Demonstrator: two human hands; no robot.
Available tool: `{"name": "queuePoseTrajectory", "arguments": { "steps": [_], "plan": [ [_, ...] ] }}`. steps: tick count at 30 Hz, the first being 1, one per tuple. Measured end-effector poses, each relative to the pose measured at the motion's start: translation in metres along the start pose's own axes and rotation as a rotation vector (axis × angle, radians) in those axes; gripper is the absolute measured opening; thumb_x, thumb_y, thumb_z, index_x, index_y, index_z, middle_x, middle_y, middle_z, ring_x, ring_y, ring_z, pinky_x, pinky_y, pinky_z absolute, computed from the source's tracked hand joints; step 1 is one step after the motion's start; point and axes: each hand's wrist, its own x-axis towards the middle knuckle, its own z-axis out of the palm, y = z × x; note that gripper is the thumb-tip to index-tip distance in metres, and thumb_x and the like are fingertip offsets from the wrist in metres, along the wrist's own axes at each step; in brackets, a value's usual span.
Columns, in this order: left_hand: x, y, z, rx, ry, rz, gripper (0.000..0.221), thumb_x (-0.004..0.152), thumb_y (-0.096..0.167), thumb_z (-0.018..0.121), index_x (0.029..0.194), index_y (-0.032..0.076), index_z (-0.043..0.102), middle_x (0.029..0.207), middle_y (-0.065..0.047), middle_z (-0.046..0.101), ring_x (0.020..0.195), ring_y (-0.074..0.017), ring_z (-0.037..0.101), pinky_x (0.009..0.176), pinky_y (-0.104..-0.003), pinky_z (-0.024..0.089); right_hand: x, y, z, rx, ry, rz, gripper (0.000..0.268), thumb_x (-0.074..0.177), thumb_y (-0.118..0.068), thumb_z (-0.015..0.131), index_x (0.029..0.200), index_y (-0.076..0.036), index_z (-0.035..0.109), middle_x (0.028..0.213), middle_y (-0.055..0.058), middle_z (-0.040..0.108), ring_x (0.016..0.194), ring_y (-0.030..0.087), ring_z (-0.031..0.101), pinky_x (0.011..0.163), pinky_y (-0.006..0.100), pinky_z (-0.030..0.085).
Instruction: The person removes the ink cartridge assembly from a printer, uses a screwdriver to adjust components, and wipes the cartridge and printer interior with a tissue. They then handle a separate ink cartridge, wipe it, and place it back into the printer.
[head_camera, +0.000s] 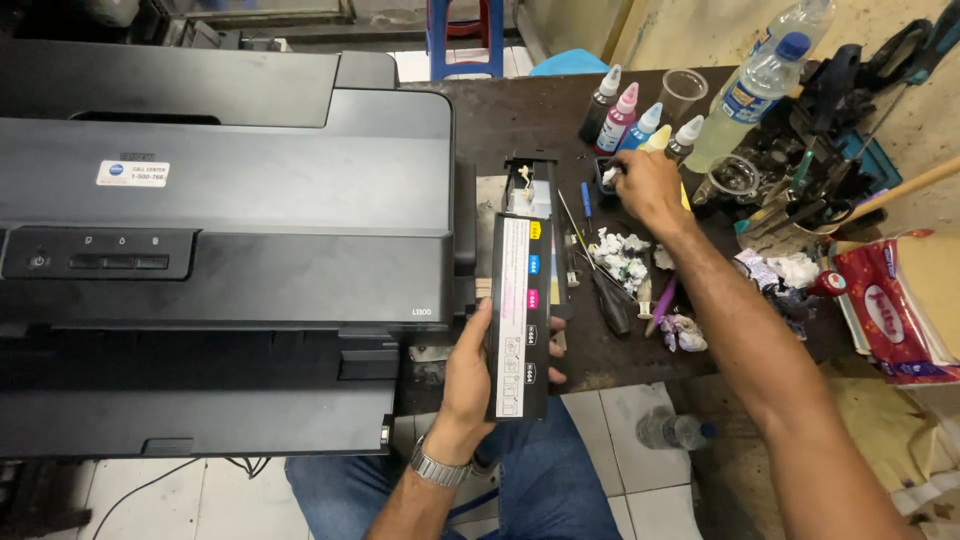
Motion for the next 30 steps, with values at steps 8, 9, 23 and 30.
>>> {"name": "queuePoseTrajectory", "arguments": {
  "steps": [8,9,23,30],
  "plan": [
    [-0.002,0.003,0.004,-0.023,0.118,-0.013,0.069,0.103,0.047,0.038,0.129,-0.013,0.061,0.112,-0.035,0.07,0.081,-0.0379,0.072,0.06,-0.052,0.063,0.021,0.04,0.039,-0.035,0.104,-0.02,0.024,0.092,-0.018,0.067,0.114,-0.013,0.076,0.105,0.024,0.075,0.101,0.05,0.068,0.085,0.058,0.052],
    [-0.001,0.007,0.006,-0.033,0.085,0.002,0.07,0.104,0.045,0.036,0.135,-0.013,0.058,0.107,-0.031,0.071,0.077,-0.0329,0.07,0.059,-0.044,0.063,0.027,0.041,0.037,-0.049,0.226,-0.116,0.023,0.089,-0.016,0.065,0.109,-0.007,0.075,0.101,0.021,0.076,0.092,0.05,0.067,0.076,0.058,0.05],
    [0.024,0.024,0.033,0.019,0.031,0.037,0.066,0.105,0.043,0.033,0.145,-0.006,0.052,0.11,-0.031,0.07,0.079,-0.0307,0.068,0.064,-0.044,0.063,-0.008,0.001,-0.025,1.121,0.052,0.441,0.034,0.103,-0.01,0.058,0.137,-0.005,0.056,0.09,0.002,0.052,0.07,0.008,0.044,0.055,0.022,0.035],
    [0.042,0.023,0.034,0.006,0.046,0.061,0.066,0.105,0.044,0.033,0.147,-0.004,0.052,0.109,-0.028,0.072,0.079,-0.0294,0.071,0.063,-0.044,0.064,0.003,0.03,0.015,1.505,0.138,0.305,0.025,0.096,0.002,0.064,0.118,-0.009,0.058,0.089,0.005,0.06,0.061,0.01,0.05,0.047,0.02,0.04]
  ]
}}
